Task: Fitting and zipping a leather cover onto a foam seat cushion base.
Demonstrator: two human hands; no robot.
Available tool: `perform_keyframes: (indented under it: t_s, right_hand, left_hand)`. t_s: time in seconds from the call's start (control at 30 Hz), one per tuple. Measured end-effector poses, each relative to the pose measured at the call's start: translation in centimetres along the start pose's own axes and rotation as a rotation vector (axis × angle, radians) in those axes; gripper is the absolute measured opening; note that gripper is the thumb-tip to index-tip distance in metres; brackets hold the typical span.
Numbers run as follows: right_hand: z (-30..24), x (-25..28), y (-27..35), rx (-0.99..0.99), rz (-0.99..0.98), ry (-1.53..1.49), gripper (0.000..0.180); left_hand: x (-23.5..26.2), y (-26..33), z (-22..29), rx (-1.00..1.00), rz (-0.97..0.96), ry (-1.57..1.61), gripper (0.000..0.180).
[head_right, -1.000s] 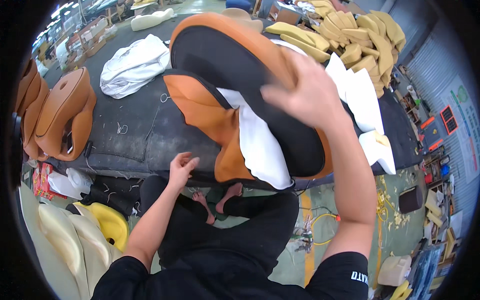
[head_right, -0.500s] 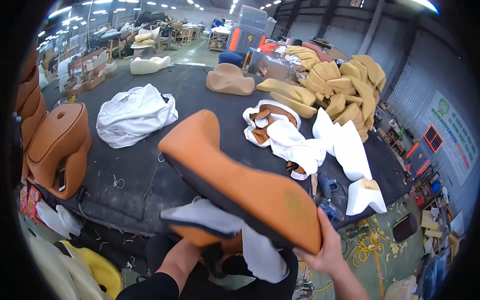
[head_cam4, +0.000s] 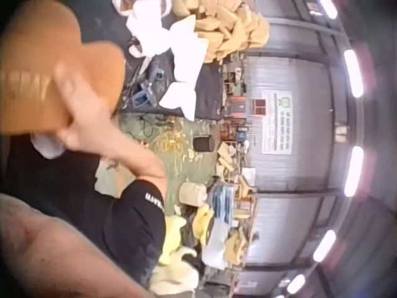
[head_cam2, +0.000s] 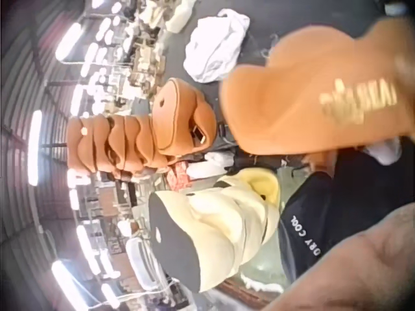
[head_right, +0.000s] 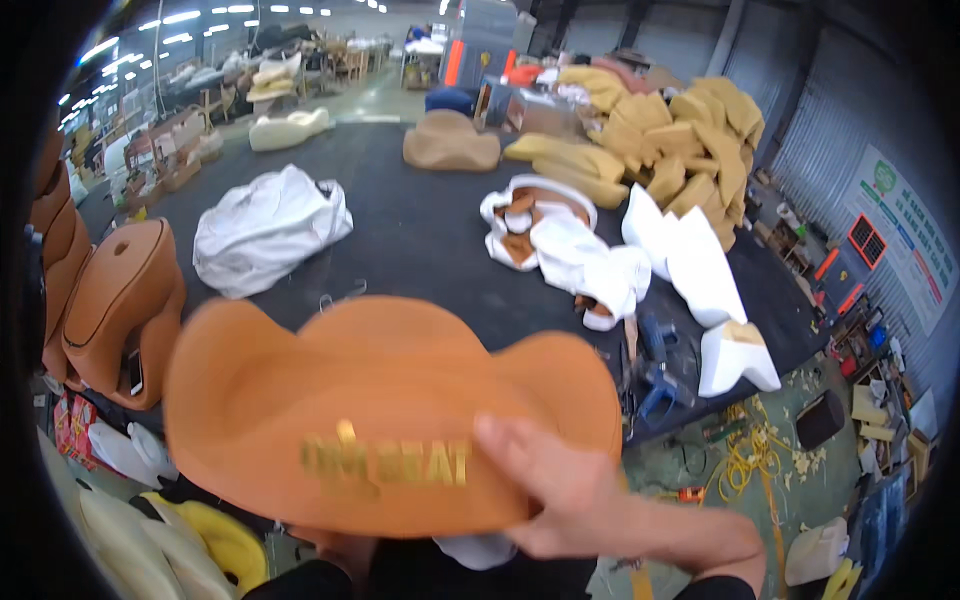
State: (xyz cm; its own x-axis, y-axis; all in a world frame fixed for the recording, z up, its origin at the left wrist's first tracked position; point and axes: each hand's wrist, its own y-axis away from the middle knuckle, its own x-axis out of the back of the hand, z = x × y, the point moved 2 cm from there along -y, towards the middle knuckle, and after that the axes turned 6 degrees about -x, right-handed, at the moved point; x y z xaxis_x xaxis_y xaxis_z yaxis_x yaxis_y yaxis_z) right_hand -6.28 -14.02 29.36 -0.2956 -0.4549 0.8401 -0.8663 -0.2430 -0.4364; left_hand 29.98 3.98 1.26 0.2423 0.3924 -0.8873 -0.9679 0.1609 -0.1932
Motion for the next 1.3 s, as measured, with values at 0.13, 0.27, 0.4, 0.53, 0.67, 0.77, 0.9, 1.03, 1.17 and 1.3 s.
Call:
perform_keyframes:
  t_s: [0.13, 0.27, 0.4, 0.53, 0.67, 0.77, 0.9, 1.03, 1.17, 1.3]
  right_hand:
    - [3.5, 3.9, -1.9, -0.335, 0.048, -0.284, 0.117]
    - [10.9, 3.6, -3.0, -0.566, 0.335, -0.896, 0.087]
    - [25.3, -2.6, 2.2, -0.958, 0.278, -1.021, 0.05]
    - [32.3, -13.7, 5.3, -1.084, 0.2, -1.23, 0.038]
    - [37.4, -20.4, 11.5, -1.319, 0.292, -0.88, 0.037]
    - [37.9, -21.6, 14.2, -1.498, 0.134, -0.326, 0.048]
    - [32.7, -18.3, 6.9, -1.022, 0.364, -0.068, 0.057]
    - [28.4, -19.4, 0.4, -0.893, -0.277, 0.122, 0.058]
    - [31.7, -21.4, 0.6, -0.758, -0.229, 0.138, 0.024]
    - [38.7, -20.2, 12.3, -1.148, 0.226, -0.267, 0.039]
  left_hand:
    - [2.0, 6.1, 6.2, -0.068, 0.169, -0.039, 0.069]
    - [1.5, 4.1, 14.5, -0.187, 0.348, -0.998, 0.043]
    - [-6.5, -0.5, 16.3, -0.3, 0.097, -1.172, 0.031]
    - [-5.0, -3.7, 13.5, -0.266, -0.041, -1.685, 0.035]
    - [2.0, -5.6, 4.7, 0.084, 0.155, -1.524, 0.031]
    - [2.2, -5.4, 1.9, 0.18, 0.209, -1.604, 0.032]
    - [2.0, -5.7, 2.6, 0.117, 0.092, -1.714, 0.046]
    - [3.2, -5.0, 1.9, 0.132, 0.079, -1.891, 0.059]
    - [3.8, -4.5, 1.0, 0.062, -0.097, -2.043, 0.056]
    - [2.8, -4.6, 1.0, 0.097, 0.002, -1.971, 0.053]
